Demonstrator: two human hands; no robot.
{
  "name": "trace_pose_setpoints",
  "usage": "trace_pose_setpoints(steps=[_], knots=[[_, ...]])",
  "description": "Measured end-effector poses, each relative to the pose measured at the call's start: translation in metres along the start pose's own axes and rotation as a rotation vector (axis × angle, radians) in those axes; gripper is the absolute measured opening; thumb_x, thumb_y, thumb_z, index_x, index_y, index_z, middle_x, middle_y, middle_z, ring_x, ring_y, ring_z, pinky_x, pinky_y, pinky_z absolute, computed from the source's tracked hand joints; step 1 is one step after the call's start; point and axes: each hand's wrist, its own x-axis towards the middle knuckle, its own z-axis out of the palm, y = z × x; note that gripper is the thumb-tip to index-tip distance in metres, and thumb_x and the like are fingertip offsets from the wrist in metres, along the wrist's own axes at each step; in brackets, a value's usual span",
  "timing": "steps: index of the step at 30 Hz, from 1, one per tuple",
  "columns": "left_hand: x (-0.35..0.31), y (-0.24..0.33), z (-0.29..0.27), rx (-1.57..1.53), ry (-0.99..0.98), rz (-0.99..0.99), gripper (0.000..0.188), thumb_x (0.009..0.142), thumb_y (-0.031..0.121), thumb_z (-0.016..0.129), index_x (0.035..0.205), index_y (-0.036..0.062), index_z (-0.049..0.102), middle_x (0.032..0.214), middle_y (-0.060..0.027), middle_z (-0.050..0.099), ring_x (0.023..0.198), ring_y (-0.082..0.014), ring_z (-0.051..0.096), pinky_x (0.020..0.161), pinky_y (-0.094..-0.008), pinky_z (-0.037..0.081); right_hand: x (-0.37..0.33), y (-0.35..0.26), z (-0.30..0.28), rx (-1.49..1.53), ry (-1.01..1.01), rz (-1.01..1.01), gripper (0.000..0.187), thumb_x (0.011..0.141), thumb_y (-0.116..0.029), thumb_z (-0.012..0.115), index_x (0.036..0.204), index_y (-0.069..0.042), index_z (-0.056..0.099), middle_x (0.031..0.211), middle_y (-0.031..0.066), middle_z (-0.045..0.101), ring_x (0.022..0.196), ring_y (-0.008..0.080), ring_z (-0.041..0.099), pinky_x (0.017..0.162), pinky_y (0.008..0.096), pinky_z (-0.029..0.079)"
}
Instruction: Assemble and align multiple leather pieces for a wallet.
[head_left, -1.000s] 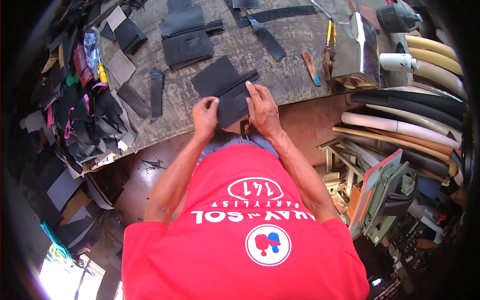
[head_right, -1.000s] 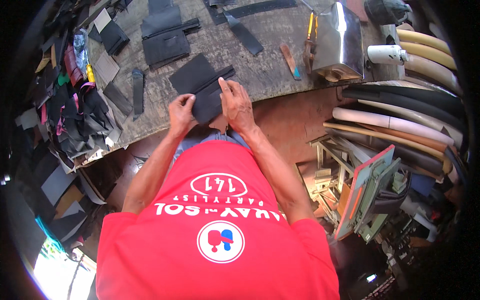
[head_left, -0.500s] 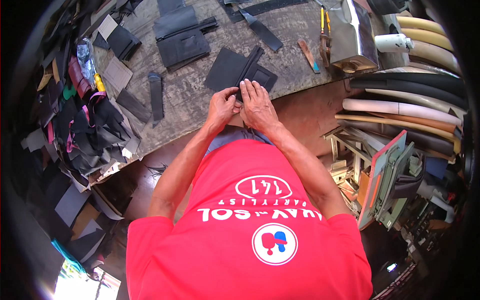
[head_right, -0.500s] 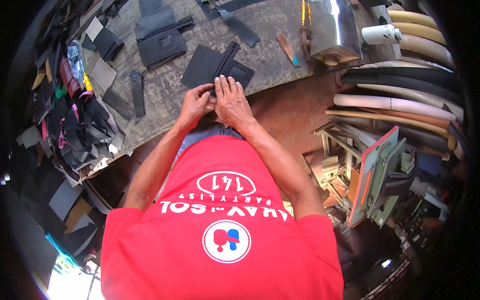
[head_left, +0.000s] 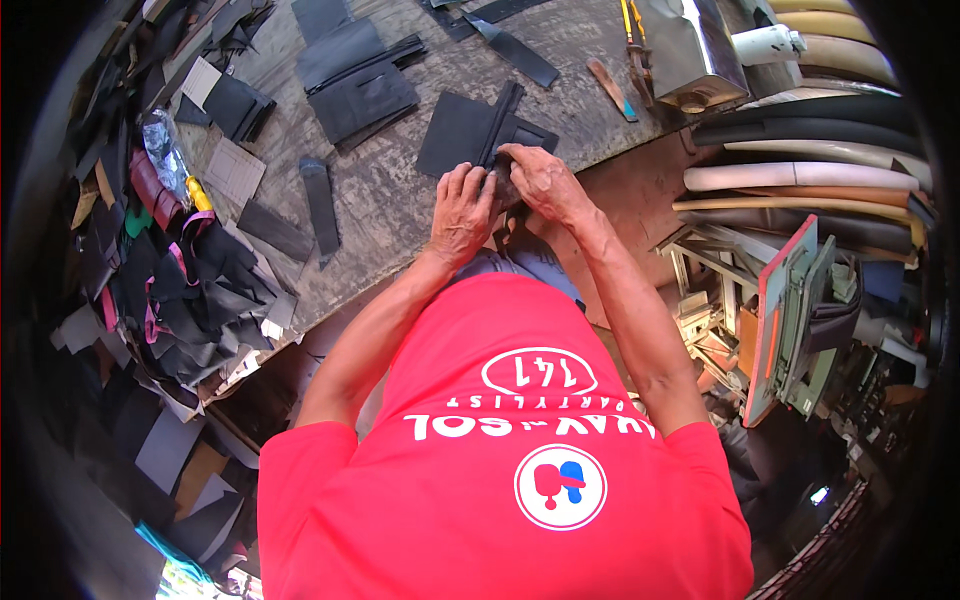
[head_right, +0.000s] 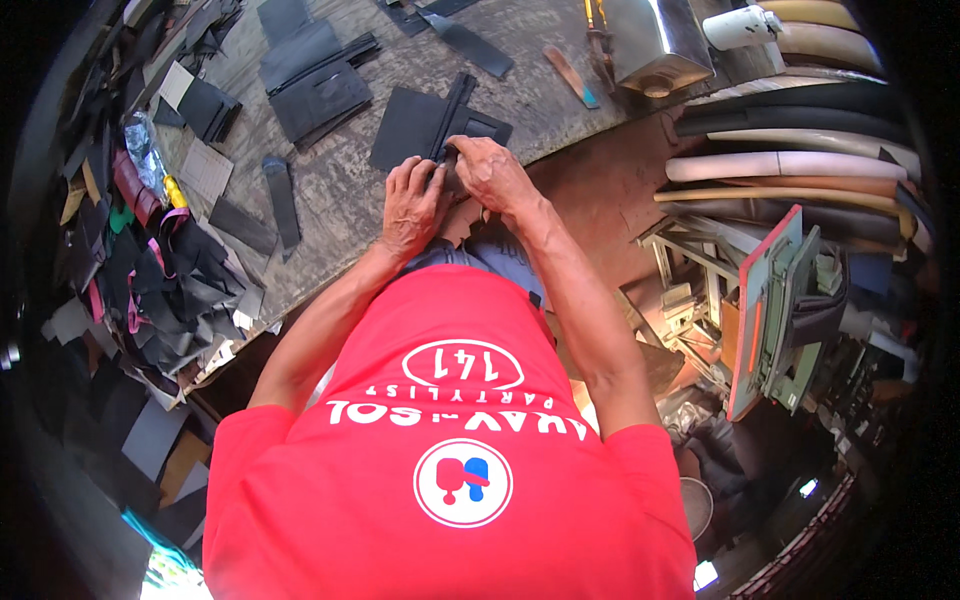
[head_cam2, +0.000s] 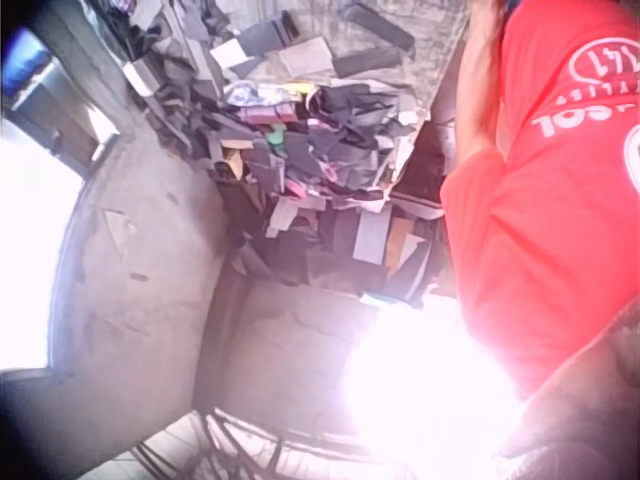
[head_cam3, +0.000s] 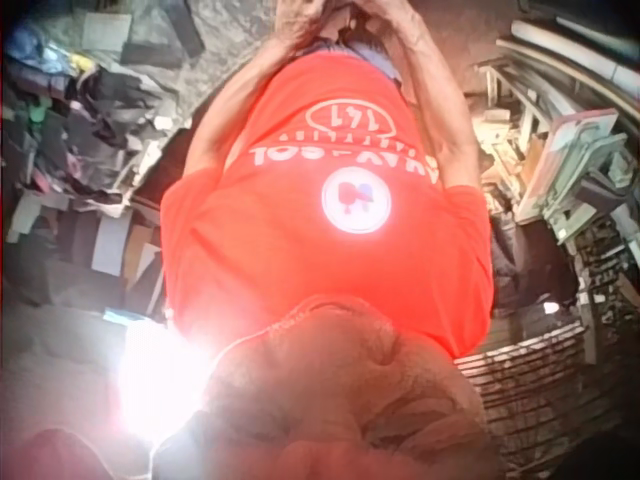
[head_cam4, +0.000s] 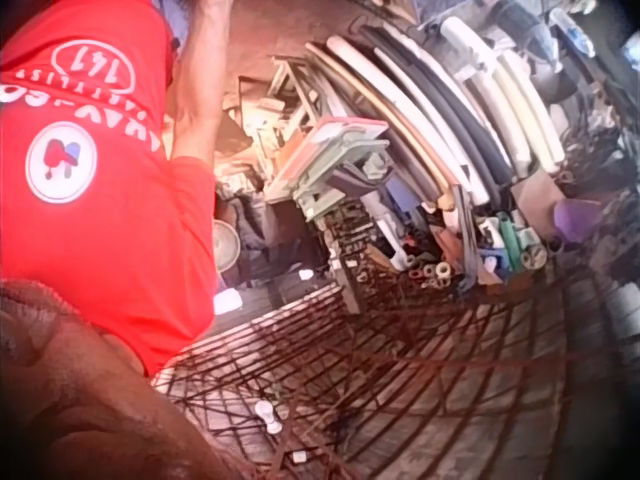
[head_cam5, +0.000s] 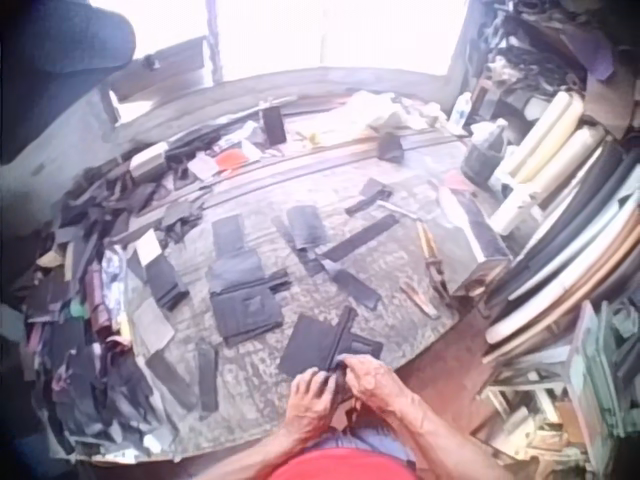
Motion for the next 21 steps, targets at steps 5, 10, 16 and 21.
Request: trace_pose_setpoints(steps=[5,10,16,21], knots=[[0.001,-0.008,0.010,0.069,-0.010,-0.005,0.044,0.082,0.019,0.066,0.122,0.0023,0.060,0.119,-0.0129,0.053,0.118,-0.0330,0.049,0.100,-0.0488,0.037,-0.003,0.001,0.005,-0.031,0.044,-0.046,0.028,0.091,-0.006,0.051,0.117,0.000,0.061,0.114,0.0191,0.065,0.109,0.0361,0.061,0.096,0.0424,0.049],[0.001,-0.015,0.006,0.067,0.007,0.032,0.041,0.080,0.015,0.063,0.119,0.0026,0.061,0.115,-0.0120,0.054,0.115,-0.0313,0.051,0.100,-0.0479,0.039,-0.010,-0.002,0.016,-0.190,0.096,-0.123,0.031,0.084,-0.009,0.058,0.113,0.000,0.063,0.119,0.0167,0.064,0.115,0.0335,0.058,0.098,0.0430,0.047],[0.004,-0.026,0.001,0.039,0.005,0.140,0.038,0.081,0.014,0.058,0.117,0.0006,0.063,0.113,-0.0130,0.055,0.114,-0.0303,0.052,0.102,-0.0476,0.039,-0.013,-0.011,0.020,-0.339,0.078,-0.108,0.032,0.084,-0.011,0.060,0.115,-0.001,0.063,0.125,0.0144,0.061,0.119,0.0307,0.055,0.097,0.0418,0.046],[0.005,-0.028,0.002,0.009,-0.014,0.136,0.037,0.082,0.013,0.058,0.117,0.0015,0.064,0.112,-0.0125,0.055,0.114,-0.0303,0.052,0.103,-0.0470,0.038,-0.014,-0.009,0.024,-0.345,0.104,-0.087,0.031,0.087,-0.013,0.059,0.115,-0.001,0.064,0.125,0.0134,0.061,0.119,0.0301,0.055,0.098,0.0414,0.045]])
